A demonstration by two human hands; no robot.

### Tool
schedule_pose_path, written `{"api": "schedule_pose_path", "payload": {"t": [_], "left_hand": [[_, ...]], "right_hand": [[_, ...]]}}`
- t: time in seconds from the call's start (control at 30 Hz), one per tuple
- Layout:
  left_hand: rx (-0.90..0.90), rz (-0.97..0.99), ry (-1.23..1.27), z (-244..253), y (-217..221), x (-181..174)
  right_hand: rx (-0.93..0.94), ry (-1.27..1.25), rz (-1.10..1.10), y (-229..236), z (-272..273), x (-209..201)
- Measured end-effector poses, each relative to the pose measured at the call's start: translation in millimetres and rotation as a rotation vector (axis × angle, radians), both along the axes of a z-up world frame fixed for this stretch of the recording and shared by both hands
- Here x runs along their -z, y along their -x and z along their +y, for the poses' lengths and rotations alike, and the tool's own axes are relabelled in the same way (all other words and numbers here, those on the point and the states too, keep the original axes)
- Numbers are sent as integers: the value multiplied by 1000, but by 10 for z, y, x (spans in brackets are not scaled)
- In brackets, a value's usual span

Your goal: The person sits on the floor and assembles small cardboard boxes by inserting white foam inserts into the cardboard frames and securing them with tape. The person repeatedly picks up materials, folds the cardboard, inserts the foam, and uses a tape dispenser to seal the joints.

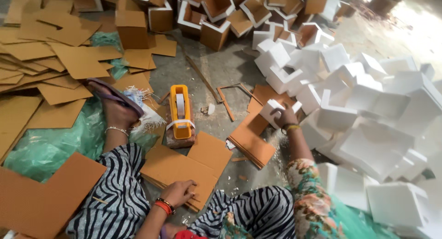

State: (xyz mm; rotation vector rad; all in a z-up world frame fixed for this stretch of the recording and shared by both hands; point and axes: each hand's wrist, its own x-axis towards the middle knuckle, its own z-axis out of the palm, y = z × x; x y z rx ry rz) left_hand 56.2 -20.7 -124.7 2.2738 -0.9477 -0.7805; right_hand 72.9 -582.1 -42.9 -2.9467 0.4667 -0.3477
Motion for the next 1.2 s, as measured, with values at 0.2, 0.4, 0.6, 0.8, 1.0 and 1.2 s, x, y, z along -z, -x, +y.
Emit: {"api": "schedule_pose_path", "payload": {"t": [0.2, 0.4, 0.6, 0.8, 1.0, 1.2], "left_hand": [[-46, -27, 4, -122, -51, 28], [-303, -164, 376, -6, -349, 464], [-585, -423, -127, 286, -459, 211], [-723, -440, -166, 270, -446, 217], [-845, -455, -2, 356, -549, 158], [-653, -21, 257, -20, -290, -414]], "right_hand": [[290, 231, 505, -24, 332, 85], [-1, 65, -257, 560, 1183, -624], [20, -174, -227, 1005, 2711, -733], [-467, -71, -297, 820, 3366, -373], [-350, -242, -100, 422, 3603, 117], [-301, -247, -77, 428, 3643, 217]]}}
